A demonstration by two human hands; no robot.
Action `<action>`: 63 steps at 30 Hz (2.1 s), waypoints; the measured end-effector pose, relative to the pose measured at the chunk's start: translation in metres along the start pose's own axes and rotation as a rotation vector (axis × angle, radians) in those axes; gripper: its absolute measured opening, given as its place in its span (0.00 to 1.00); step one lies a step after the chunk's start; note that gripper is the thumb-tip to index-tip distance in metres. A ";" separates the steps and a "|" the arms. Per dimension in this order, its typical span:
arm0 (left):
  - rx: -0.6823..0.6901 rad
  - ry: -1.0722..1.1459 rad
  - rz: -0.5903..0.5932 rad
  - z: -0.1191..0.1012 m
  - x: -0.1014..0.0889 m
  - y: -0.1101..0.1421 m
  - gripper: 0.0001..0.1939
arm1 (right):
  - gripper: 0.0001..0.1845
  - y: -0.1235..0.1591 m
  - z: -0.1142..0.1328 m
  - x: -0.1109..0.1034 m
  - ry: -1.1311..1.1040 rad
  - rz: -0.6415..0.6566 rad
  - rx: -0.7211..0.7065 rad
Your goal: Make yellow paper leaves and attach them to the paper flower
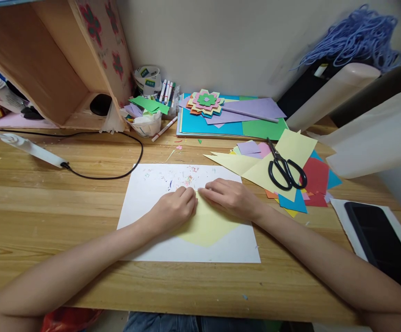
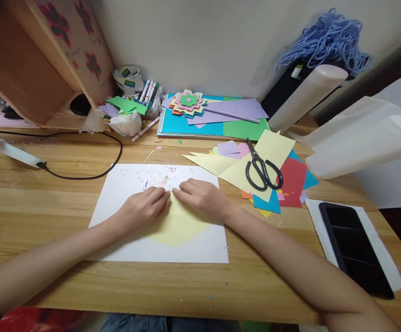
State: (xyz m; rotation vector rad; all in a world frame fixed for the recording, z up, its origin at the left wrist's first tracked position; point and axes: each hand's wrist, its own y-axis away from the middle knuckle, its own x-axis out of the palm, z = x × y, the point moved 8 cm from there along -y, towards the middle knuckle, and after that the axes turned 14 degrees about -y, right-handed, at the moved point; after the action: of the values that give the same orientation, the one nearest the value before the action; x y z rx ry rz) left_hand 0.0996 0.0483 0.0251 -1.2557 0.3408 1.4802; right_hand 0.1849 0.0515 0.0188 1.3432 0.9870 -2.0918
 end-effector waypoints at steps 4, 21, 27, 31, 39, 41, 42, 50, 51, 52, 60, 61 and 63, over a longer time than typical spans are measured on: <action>-0.057 0.059 0.027 0.007 0.003 0.000 0.10 | 0.15 0.001 0.002 0.001 0.023 0.026 -0.040; -0.150 0.223 0.147 0.016 0.015 -0.002 0.10 | 0.09 0.000 -0.010 -0.003 -0.185 -0.069 0.131; -0.459 0.666 0.294 0.037 0.035 0.003 0.04 | 0.06 0.000 -0.028 -0.006 -0.493 -0.182 0.436; -0.476 0.710 0.312 0.036 0.035 0.003 0.03 | 0.05 0.002 -0.031 0.001 -0.567 -0.131 0.522; -0.500 0.683 0.378 0.036 0.039 0.002 0.02 | 0.05 0.001 -0.032 0.005 -0.613 -0.108 0.624; -0.499 0.695 0.393 0.037 0.039 0.002 0.02 | 0.05 0.001 -0.032 0.005 -0.623 -0.110 0.628; -0.499 0.701 0.396 0.037 0.040 0.002 0.03 | 0.04 0.001 -0.032 0.005 -0.625 -0.111 0.627; -0.387 0.585 0.249 0.037 0.019 -0.008 0.03 | 0.02 -0.005 -0.028 -0.005 -0.640 -0.165 0.538; -0.358 0.511 0.198 0.038 0.010 -0.011 0.04 | 0.02 -0.008 -0.023 -0.013 -0.597 -0.198 0.480; -0.325 0.429 0.135 0.039 -0.001 -0.013 0.04 | 0.02 -0.010 -0.017 -0.024 -0.534 -0.247 0.406; 0.013 -0.092 -0.552 0.022 -0.102 0.002 0.09 | 0.10 0.009 0.042 -0.082 -0.010 -0.392 -0.100; 0.042 -0.100 -0.586 0.020 -0.104 0.005 0.09 | 0.11 0.010 0.041 -0.078 -0.017 -0.327 -0.097; 0.065 -0.080 -0.590 0.016 -0.099 0.007 0.09 | 0.12 0.010 0.034 -0.066 -0.050 -0.225 -0.092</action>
State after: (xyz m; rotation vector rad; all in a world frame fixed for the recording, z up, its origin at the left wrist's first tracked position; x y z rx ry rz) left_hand 0.0685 0.0051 0.1106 -1.1156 -0.0408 0.9981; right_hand 0.1999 0.0189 0.0850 1.1751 1.2470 -2.2000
